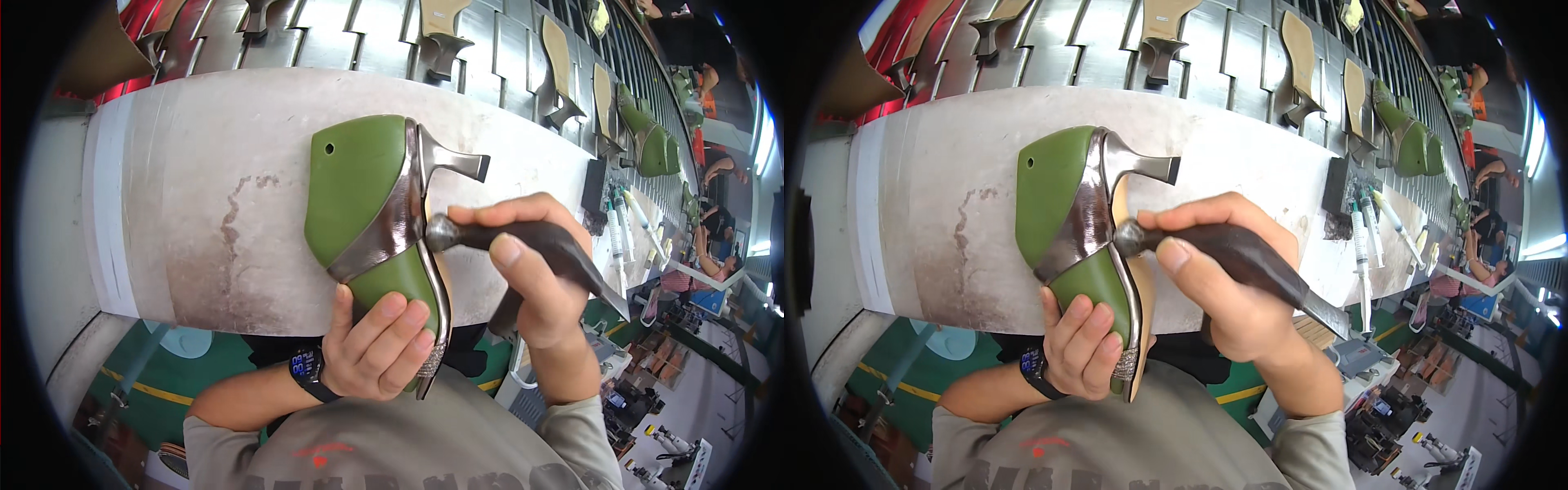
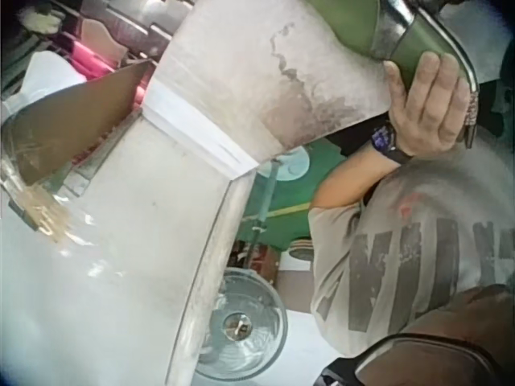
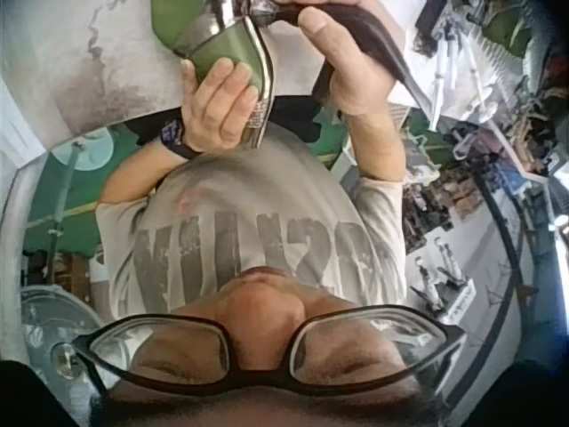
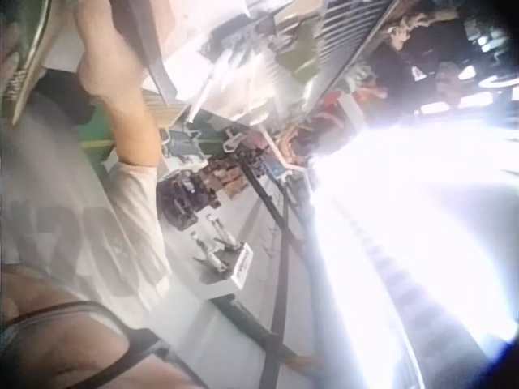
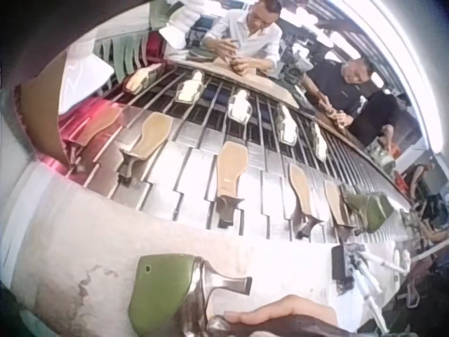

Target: The person uses a hammer to tap and secure the silver heel and back portion of a green high-heeled shoe, then picks up a beige sole piece and presses it onto the bottom of the shoe.

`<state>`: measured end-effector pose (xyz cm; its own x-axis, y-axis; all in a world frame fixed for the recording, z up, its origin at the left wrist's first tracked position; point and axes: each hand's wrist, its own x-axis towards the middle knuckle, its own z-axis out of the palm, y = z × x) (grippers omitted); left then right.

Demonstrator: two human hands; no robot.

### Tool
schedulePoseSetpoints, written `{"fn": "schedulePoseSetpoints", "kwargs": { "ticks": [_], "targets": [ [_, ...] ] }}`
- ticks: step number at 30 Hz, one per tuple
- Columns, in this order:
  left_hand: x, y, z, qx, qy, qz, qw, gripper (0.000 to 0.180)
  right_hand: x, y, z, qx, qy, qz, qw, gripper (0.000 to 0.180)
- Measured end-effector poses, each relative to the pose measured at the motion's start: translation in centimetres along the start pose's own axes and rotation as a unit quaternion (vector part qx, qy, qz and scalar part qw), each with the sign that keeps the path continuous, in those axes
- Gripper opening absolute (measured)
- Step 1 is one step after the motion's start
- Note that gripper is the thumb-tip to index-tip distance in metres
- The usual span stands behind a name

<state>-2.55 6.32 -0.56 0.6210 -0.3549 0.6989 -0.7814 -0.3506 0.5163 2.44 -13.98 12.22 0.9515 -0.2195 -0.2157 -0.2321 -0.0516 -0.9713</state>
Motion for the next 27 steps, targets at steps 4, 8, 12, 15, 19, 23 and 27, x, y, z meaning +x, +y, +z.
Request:
{"fn": "schedulePoseSetpoints", "kwargs": {
  "ticks": [4, 8, 12, 15, 19, 23, 27],
  "targets": [
    [0.2, -0.2, -0.4, -0.009, -0.009, 0.007, 1.0, 0.035, 1.9, -0.6, 0.4, -0.02, 0.008, -0.001, 1.0, 0.023],
    [0.0, -0.3, -0.6, -0.011, -0.01, 0.007, 1.0, 0.034, 3.9, -2.5, 0.9, -0.108, -0.056, -0.015, 0.992, 0.024],
    [0.2, -0.5, -0.8, -0.009, -0.01, 0.004, 1.0, 0.033, 4.6, -3.5, 0.2, -0.172, -0.113, 0.005, 0.979, 0.025],
    [0.5, -0.5, -0.9, -0.012, -0.02, 0.005, 1.0, 0.034, 4.3, -3.5, -0.2, -0.188, -0.136, -0.014, 0.973, 0.025],
    [0.4, -1.6, -1.7, 0.02, -0.061, 0.051, 0.997, 0.073, 2.9, -2.0, -0.5, -0.079, -0.125, 0.055, 0.987, 0.024],
    [1.0, -1.0, -2.8, -0.14, 0.019, -0.051, 0.989, 0.084, 0.0, -0.9, -2.7, -0.36, -0.048, -0.185, 0.913, 0.029],
    [2.8, -1.9, -7.6, -0.276, 0.088, -0.327, 0.9, 0.06, -2.6, 0.5, -5.0, -0.55, 0.044, -0.313, 0.773, 0.046]
  ]
}}
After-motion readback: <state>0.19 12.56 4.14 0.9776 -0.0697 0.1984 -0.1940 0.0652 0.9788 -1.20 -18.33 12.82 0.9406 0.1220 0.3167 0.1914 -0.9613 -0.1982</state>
